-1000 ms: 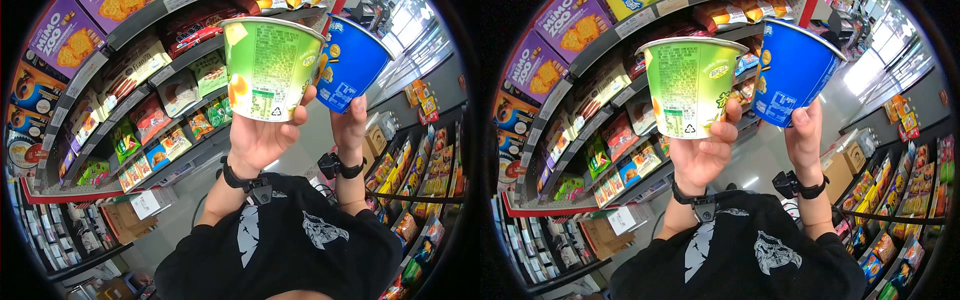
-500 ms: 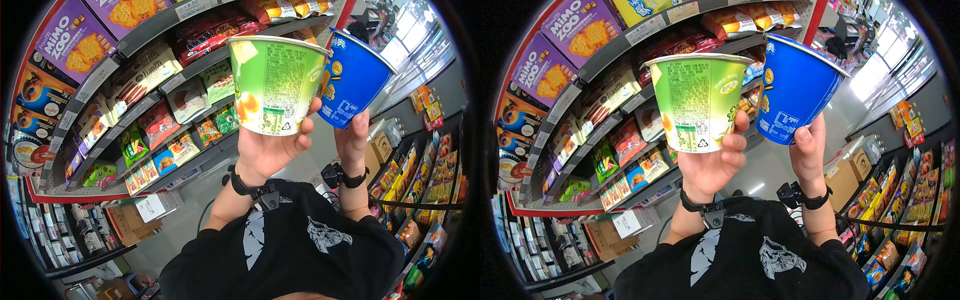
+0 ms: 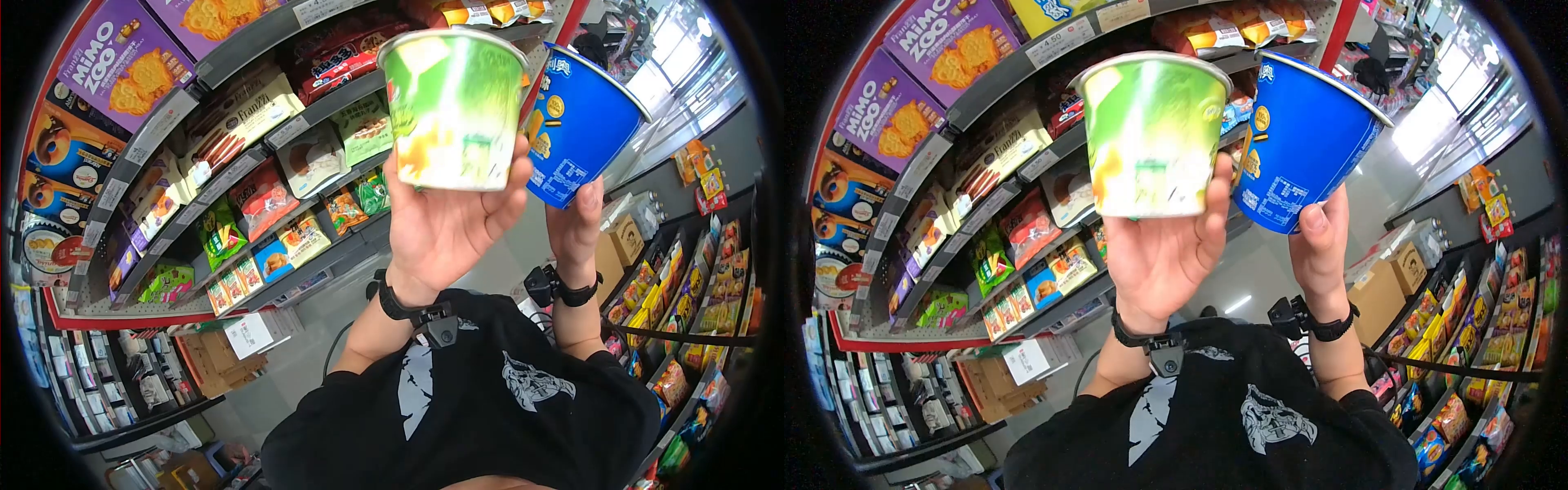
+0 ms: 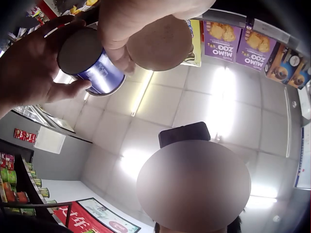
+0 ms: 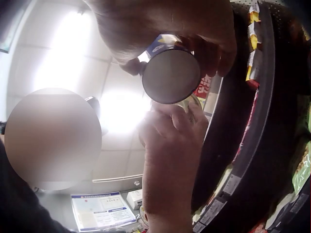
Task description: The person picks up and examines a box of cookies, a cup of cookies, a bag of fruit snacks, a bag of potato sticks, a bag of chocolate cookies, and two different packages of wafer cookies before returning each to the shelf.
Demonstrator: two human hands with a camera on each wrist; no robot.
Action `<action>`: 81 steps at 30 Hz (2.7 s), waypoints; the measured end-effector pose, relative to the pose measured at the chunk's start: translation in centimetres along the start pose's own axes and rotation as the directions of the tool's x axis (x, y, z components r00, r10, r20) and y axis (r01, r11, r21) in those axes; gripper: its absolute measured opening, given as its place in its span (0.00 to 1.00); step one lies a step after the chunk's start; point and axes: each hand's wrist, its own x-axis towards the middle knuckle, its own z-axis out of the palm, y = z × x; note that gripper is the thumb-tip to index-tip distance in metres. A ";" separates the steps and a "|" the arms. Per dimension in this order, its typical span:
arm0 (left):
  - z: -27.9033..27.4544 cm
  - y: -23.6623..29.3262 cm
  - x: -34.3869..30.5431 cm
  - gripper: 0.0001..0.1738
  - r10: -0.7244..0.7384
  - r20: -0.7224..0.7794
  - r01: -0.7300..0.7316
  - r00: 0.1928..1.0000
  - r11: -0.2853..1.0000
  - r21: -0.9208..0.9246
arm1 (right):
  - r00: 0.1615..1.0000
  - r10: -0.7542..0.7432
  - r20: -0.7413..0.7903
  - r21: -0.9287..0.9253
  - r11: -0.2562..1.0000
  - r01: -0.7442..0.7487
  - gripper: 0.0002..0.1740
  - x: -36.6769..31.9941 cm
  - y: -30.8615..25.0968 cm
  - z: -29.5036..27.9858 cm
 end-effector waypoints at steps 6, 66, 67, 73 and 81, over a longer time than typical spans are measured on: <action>1.4 -0.5 0.1 0.45 0.146 -0.093 -0.141 0.985 0.988 0.059 | 1.000 0.004 0.016 0.015 1.000 -0.004 0.49 -0.3 0.2 -0.2; 0.6 -0.5 0.2 0.51 0.153 -0.028 -0.154 0.988 0.988 -0.030 | 1.000 0.002 0.016 0.051 0.999 -0.003 0.46 0.3 -0.1 -0.4; 0.4 -0.5 0.1 0.51 0.146 -0.023 -0.147 0.989 0.989 -0.014 | 1.000 -0.008 0.019 0.053 0.999 0.007 0.46 0.5 -0.5 -0.4; -0.7 0.5 -1.2 0.50 0.187 -0.094 -0.008 0.978 0.480 0.877 | 0.987 -0.101 0.126 0.061 0.994 0.094 0.41 3.0 -2.5 -1.8; -0.5 -0.2 0.4 0.52 0.294 0.134 0.158 0.946 -0.781 0.604 | 0.984 -0.061 0.168 -0.116 0.990 0.081 0.49 3.9 -4.0 -0.7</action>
